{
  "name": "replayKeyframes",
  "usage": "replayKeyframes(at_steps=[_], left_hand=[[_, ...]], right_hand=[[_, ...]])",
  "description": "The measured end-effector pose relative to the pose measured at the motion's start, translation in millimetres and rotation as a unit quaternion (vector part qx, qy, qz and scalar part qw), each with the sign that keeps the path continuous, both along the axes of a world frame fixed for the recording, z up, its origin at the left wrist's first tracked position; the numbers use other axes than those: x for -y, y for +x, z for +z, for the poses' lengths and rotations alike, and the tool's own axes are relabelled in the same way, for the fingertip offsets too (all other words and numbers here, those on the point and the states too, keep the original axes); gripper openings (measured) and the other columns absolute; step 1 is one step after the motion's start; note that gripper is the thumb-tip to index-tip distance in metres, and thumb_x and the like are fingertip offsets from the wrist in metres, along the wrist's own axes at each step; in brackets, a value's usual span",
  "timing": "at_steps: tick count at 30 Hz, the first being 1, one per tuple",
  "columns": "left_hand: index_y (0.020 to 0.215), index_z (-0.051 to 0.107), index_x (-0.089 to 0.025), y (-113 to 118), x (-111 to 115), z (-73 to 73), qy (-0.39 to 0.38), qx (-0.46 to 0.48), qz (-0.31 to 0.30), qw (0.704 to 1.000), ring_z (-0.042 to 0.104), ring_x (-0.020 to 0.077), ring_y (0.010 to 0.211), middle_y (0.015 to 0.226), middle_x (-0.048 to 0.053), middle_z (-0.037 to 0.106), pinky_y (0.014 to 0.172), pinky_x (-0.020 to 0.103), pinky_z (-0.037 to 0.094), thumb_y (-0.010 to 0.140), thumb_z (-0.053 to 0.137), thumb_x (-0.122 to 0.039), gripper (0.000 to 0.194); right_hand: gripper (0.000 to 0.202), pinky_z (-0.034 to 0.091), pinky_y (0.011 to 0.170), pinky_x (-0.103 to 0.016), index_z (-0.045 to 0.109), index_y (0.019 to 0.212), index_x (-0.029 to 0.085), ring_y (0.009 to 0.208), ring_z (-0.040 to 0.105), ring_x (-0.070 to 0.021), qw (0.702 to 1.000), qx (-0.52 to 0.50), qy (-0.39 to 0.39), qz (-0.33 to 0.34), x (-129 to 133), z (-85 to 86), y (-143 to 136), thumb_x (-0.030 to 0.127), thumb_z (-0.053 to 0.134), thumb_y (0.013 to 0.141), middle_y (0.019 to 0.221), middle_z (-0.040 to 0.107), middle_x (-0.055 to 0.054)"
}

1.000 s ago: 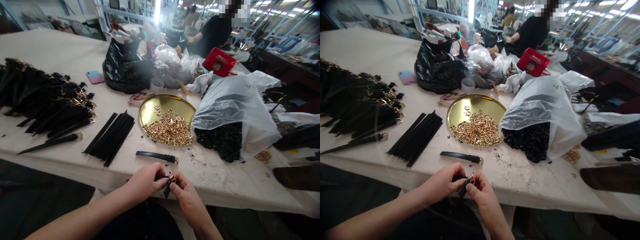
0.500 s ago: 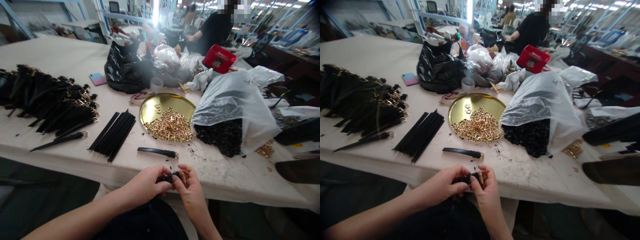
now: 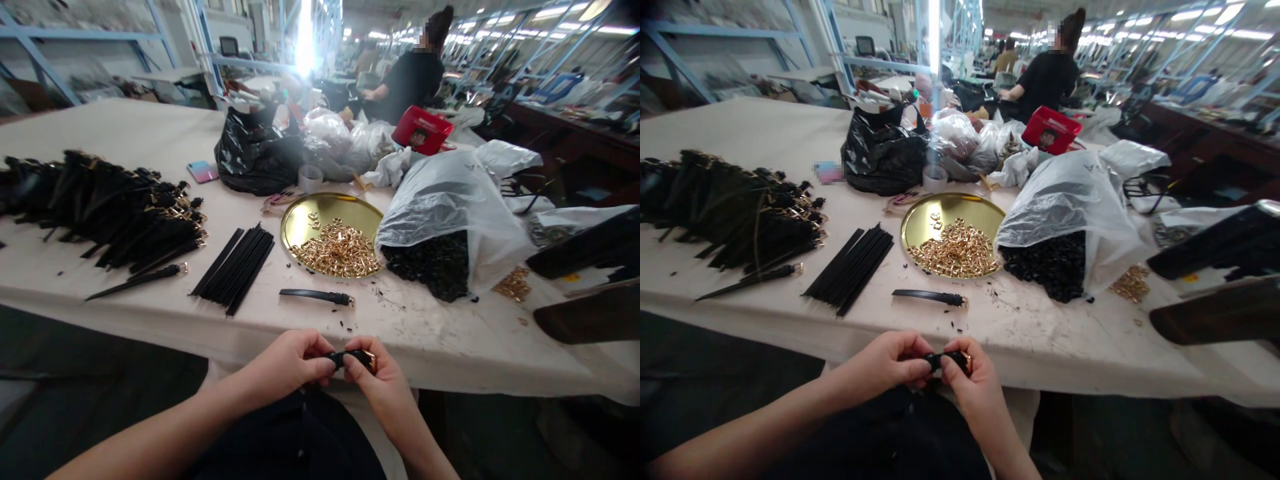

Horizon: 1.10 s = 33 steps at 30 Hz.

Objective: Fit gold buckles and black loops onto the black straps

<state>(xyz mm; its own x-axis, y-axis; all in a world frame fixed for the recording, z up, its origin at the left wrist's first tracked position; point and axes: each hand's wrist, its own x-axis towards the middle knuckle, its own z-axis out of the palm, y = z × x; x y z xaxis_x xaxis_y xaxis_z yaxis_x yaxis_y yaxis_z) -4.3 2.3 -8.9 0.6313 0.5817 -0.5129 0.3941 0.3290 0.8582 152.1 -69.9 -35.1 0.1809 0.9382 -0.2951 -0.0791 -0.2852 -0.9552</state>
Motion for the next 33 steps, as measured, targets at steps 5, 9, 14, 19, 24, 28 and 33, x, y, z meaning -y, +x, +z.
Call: replayKeyframes(at_steps=[5,9,14,19,24,28,33], left_hand=[[0.082,0.061,-0.015,5,4,4.4,0.088,-0.051,-0.042,0.994,0.059,0.0157,0.067,0.072,0.001,0.066,0.058,0.023,0.042,0.071,0.054,-0.029,0.019],[0.085,0.06,-0.014,3,5,2.7,0.064,-0.027,-0.045,0.997,0.059,0.0149,0.065,0.072,0.001,0.065,0.058,0.023,0.042,0.07,0.054,-0.027,0.02],[0.089,0.06,-0.015,-3,0,5.0,0.072,-0.015,-0.084,0.994,0.059,0.0155,0.072,0.082,0.002,0.066,0.06,0.022,0.043,0.07,0.055,-0.026,0.022],[0.081,0.059,-0.014,-1,0,3.2,0.102,-0.069,-0.06,0.991,0.059,0.0159,0.066,0.072,0.002,0.066,0.057,0.023,0.041,0.071,0.055,-0.031,0.02],[0.078,0.062,-0.015,4,5,1.2,0.124,-0.095,-0.065,0.986,0.058,0.0154,0.067,0.072,0.001,0.066,0.058,0.022,0.04,0.072,0.052,-0.028,0.017],[0.079,0.064,-0.016,7,6,2.7,0.155,-0.115,-0.073,0.978,0.057,0.0153,0.069,0.074,0.001,0.066,0.06,0.022,0.04,0.073,0.051,-0.026,0.017],[0.083,0.065,-0.018,9,2,2.8,0.188,-0.112,-0.084,0.972,0.057,0.0148,0.072,0.077,0.0,0.066,0.062,0.021,0.04,0.076,0.051,-0.025,0.017]], right_hand=[[0.009,0.039,0.057,-0.025,0.061,0.075,0.021,0.062,0.051,-0.0145,0.986,0.148,0.062,0.037,7,10.9,5,0.03,0.059,0.074,0.066,0.056,0.001],[0.011,0.038,0.053,-0.024,0.059,0.074,0.02,0.057,0.049,-0.0133,0.991,0.123,0.037,0.045,11,7.7,5,0.031,0.059,0.073,0.062,0.054,0.002],[0.017,0.038,0.053,-0.024,0.056,0.08,0.019,0.056,0.048,-0.013,0.997,0.067,0.01,0.025,11,-4.0,0,0.035,0.06,0.074,0.059,0.052,0.003],[0.014,0.039,0.053,-0.025,0.057,0.078,0.02,0.056,0.05,-0.0137,0.995,0.099,0.026,0.022,10,-0.8,0,0.033,0.059,0.074,0.063,0.054,0.002],[0.007,0.039,0.057,-0.024,0.06,0.074,0.022,0.064,0.051,-0.0147,0.966,0.218,0.108,0.083,11,8.5,6,0.018,0.054,0.076,0.07,0.056,0.0],[0.011,0.04,0.06,-0.025,0.059,0.074,0.022,0.068,0.052,-0.0148,0.955,0.243,0.123,0.115,8,9.4,9,0.014,0.051,0.076,0.072,0.056,-0.001],[0.009,0.039,0.052,-0.025,0.054,0.075,0.02,0.053,0.049,-0.0129,0.986,0.139,-0.038,0.082,0,2.7,11,0.029,0.053,0.074,0.057,0.052,0.003]])
